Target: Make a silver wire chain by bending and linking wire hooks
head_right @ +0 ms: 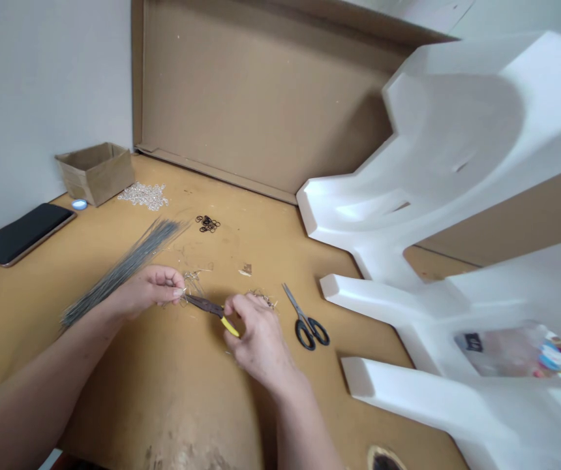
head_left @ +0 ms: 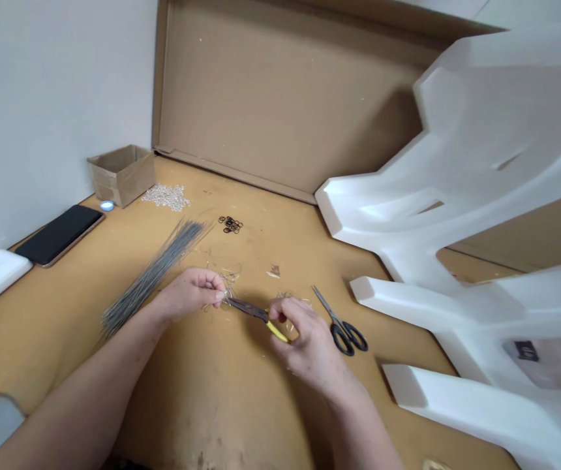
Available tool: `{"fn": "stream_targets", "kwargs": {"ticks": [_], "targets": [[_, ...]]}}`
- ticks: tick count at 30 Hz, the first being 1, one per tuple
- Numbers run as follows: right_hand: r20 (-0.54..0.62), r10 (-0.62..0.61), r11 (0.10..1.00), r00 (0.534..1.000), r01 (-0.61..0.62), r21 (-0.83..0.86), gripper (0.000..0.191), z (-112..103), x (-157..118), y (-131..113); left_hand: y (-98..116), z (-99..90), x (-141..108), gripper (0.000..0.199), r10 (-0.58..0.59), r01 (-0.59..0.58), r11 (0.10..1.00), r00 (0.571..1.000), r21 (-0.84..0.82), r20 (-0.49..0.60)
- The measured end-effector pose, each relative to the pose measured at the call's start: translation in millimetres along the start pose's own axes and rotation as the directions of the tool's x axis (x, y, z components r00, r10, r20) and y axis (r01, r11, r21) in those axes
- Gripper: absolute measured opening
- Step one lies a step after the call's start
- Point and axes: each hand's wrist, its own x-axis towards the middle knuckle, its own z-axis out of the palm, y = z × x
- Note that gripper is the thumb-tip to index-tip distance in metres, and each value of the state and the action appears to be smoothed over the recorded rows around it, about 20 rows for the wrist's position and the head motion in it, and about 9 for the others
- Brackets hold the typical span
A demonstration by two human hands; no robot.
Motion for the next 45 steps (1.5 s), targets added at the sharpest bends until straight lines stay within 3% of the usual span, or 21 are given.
{"fn": "stream_targets", "kwargs": {"ticks": [24, 38, 45], "targets": [[-0.051, 0.024, 0.997, 0.998, -0.020, 0.072, 0.018, 5, 3, 1, -4, 0.1, 3, 0.011, 0.018, -0.017, 0.999, 1.000, -0.045, 0.020], [-0.061, -0.069, 0.994, 0.996, 0.063, -0.093, 0.018, 7, 2, -1, -2, 4.1, 4, 0.015, -0.050, 0.055, 0.978, 0.998, -0.200, 0.029], [-0.103, 0.023, 1.000, 0.994, -0.021, 0.018, 0.018, 16, 3, -8, -1, 6.3, 2, 0.015, -0.018, 0.010, 0.969, 0.999, -0.246, -0.031]]}}
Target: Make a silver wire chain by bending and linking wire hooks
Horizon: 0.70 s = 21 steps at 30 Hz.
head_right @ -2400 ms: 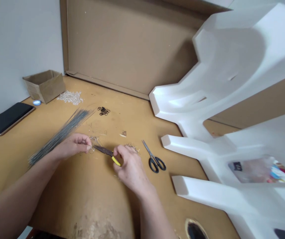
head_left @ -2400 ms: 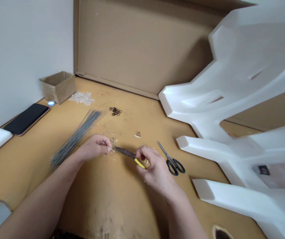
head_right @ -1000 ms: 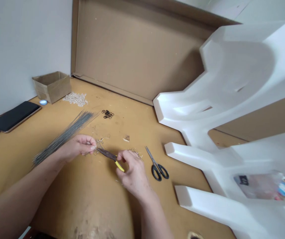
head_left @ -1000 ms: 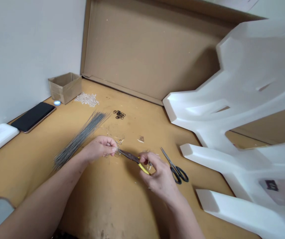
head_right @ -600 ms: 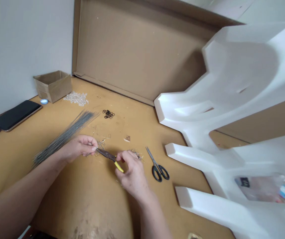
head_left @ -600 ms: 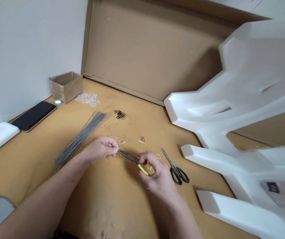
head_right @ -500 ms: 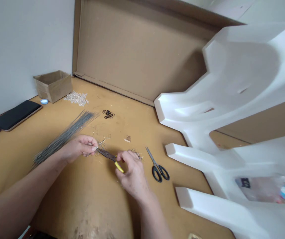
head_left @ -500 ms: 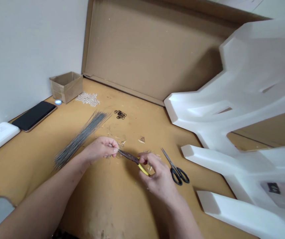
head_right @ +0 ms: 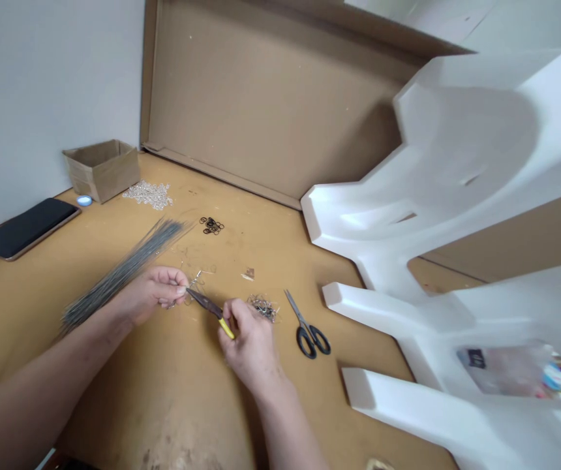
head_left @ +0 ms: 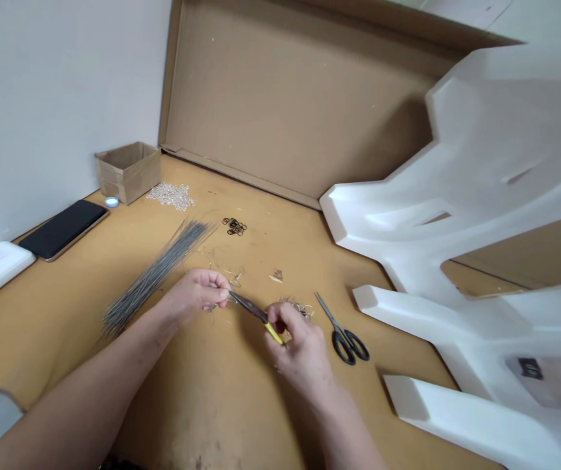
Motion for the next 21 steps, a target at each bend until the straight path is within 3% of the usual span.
{"fn": "stream_targets", "kwargs": {"ticks": [12, 16, 21], "targets": [[-0.059, 0.271, 0.922, 0.961, -0.241, 0.303, 0.012, 24, -1, -11, -6, 10.4, -3, 0.015, 0.173, -0.177, 0.984, 0.959, 0.000, -0.226], [-0.003, 0.368, 0.826, 0.930, -0.326, 0.459, 0.011, 31, -2, -12, -8, 13.6, -3, 0.012, 0.252, -0.240, 0.968, 0.925, 0.076, -0.286], [0.167, 0.447, 0.639, 0.879, -0.445, 0.628, 0.016, 34, -3, -14, -10, 16.9, -4, 0.009, 0.293, -0.245, 0.953, 0.895, 0.176, -0.336]]}}
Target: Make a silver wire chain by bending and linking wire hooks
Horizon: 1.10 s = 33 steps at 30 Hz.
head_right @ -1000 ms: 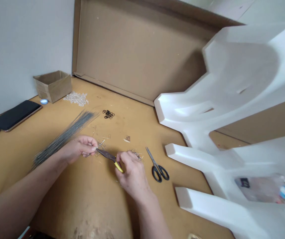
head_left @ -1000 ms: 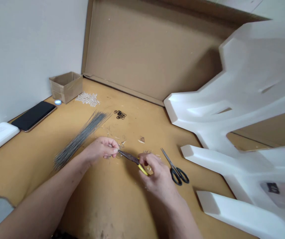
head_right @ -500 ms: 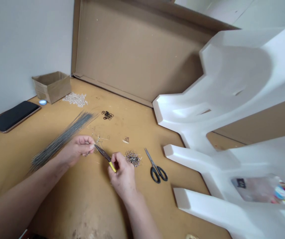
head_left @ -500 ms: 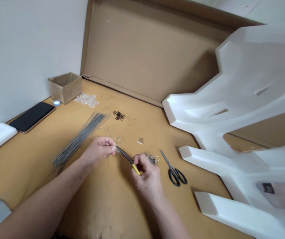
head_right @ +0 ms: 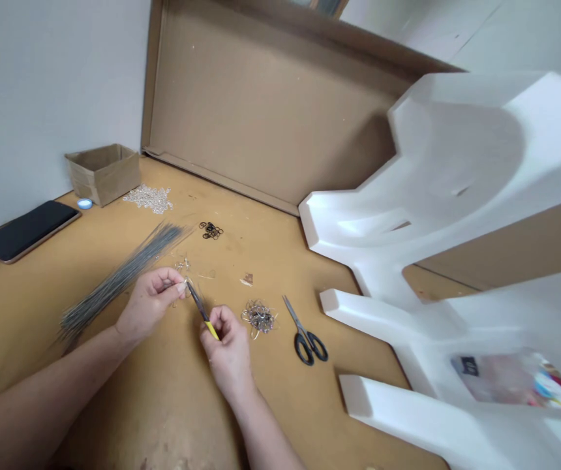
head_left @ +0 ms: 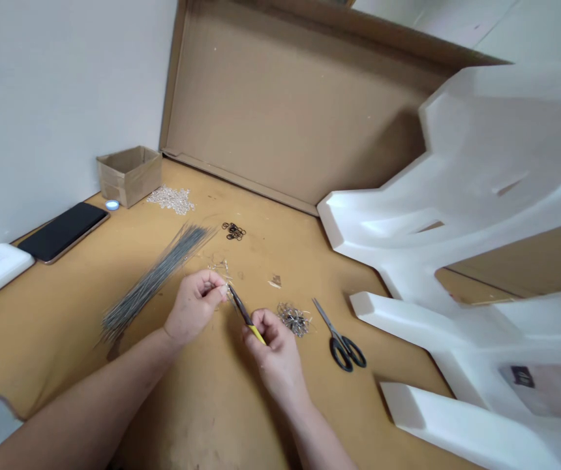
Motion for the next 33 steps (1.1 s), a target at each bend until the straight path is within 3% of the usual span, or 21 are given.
{"fn": "stream_targets", "kwargs": {"ticks": [3, 7, 10, 13, 16, 19, 26, 29, 33], "targets": [[0.058, 0.070, 0.992, 0.996, -0.075, 0.099, 0.018, 1, -1, 0, -2, 1.7, -1, 0.010, 0.033, -0.033, 0.999, 0.999, 0.024, -0.013], [0.075, 0.078, 0.987, 0.994, -0.088, 0.137, 0.019, 2, -1, 1, -2, 1.4, -1, 0.011, 0.050, -0.049, 0.998, 0.999, 0.047, -0.012], [0.058, 0.020, 0.999, 0.998, -0.022, 0.041, 0.019, -1, 1, 0, 0, -2.0, 1, 0.012, 0.005, -0.007, 0.999, 0.999, 0.044, 0.039], [-0.007, -0.129, 0.974, 0.992, 0.125, -0.190, 0.016, -8, 3, 1, 1, -6.9, 5, 0.013, -0.045, 0.047, 0.999, 0.992, -0.016, 0.115], [-0.040, -0.336, 0.843, 0.941, 0.281, -0.459, 0.012, -17, 4, 3, 2, -11.1, 8, 0.016, -0.130, 0.148, 0.984, 0.978, -0.103, 0.165], [0.014, -0.510, 0.669, 0.860, 0.407, -0.621, 0.014, -24, 4, 4, 4, -13.4, 11, 0.018, -0.213, 0.245, 0.957, 0.956, -0.155, 0.201], [0.186, -0.677, 0.333, 0.712, 0.521, -0.786, 0.018, -32, 5, -4, 7, -15.6, 12, 0.017, -0.304, 0.349, 0.928, 0.910, -0.127, 0.281], [0.224, -0.697, 0.282, 0.681, 0.548, -0.788, 0.016, -34, 5, -7, 7, -16.8, 13, 0.015, -0.321, 0.366, 0.926, 0.892, -0.093, 0.317], [0.255, -0.704, 0.282, 0.663, 0.591, -0.756, 0.014, -37, 6, -8, 8, -18.5, 13, 0.014, -0.332, 0.381, 0.922, 0.867, -0.067, 0.371]]}}
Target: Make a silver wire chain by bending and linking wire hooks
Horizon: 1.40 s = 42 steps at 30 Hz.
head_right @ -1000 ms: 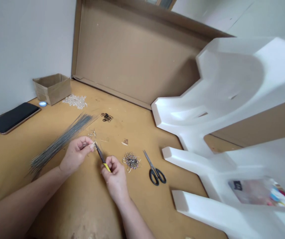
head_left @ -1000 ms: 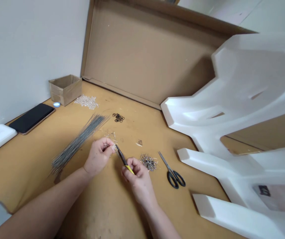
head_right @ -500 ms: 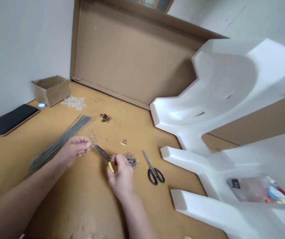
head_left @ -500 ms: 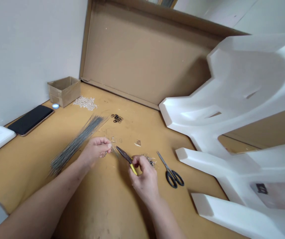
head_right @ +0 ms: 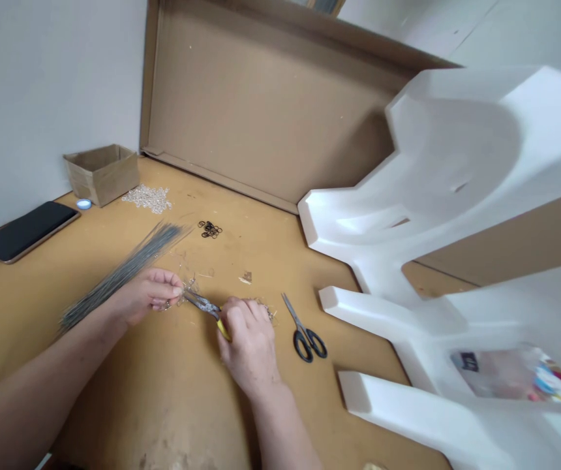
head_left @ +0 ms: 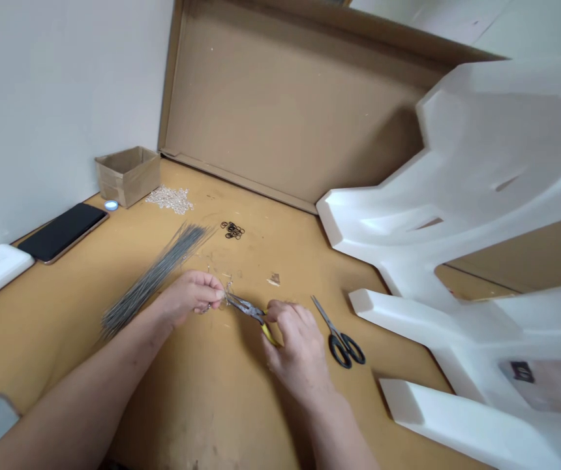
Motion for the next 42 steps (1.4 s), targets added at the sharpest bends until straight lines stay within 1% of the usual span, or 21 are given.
{"fn": "stream_targets", "kwargs": {"ticks": [5, 11, 17, 24, 28, 33, 37, 42], "targets": [[0.011, -0.056, 0.997, 0.998, 0.055, 0.057, 0.014, -2, 1, 3, 2, -1.8, -2, 0.013, -0.046, 0.046, 0.999, 0.996, 0.008, 0.081], [0.038, -0.078, 0.993, 0.996, 0.074, 0.096, 0.014, -6, 3, 5, 2, -5.6, -1, 0.012, -0.089, 0.089, 0.996, 0.983, 0.004, 0.159], [0.012, -0.111, 0.990, 0.994, 0.110, 0.094, 0.014, -8, 3, 3, 1, -8.5, 0, 0.013, -0.106, 0.123, 0.991, 0.953, -0.044, 0.285], [-0.007, -0.149, 0.987, 0.989, 0.150, 0.059, 0.013, -8, 3, 2, -2, -10.5, 1, 0.011, -0.130, 0.169, 0.982, 0.923, -0.078, 0.362], [-0.018, -0.169, 0.985, 0.986, 0.169, 0.017, 0.014, -8, 3, 1, -3, -10.2, 2, 0.012, -0.140, 0.185, 0.979, 0.920, -0.091, 0.365], [-0.028, -0.169, 0.986, 0.985, 0.169, 0.007, 0.015, -10, 3, 0, -6, -7.8, 3, 0.013, -0.126, 0.190, 0.968, 0.933, -0.164, 0.337], [-0.034, -0.143, 0.990, 0.989, 0.144, 0.014, 0.016, -8, 3, -1, -8, -5.8, 4, 0.012, -0.100, 0.175, 0.958, 0.947, -0.228, 0.307], [-0.034, -0.082, 0.996, 0.996, 0.083, 0.030, 0.016, -4, 0, -2, -9, -3.7, 5, 0.014, -0.088, 0.172, 0.944, 0.954, -0.282, 0.288]]}}
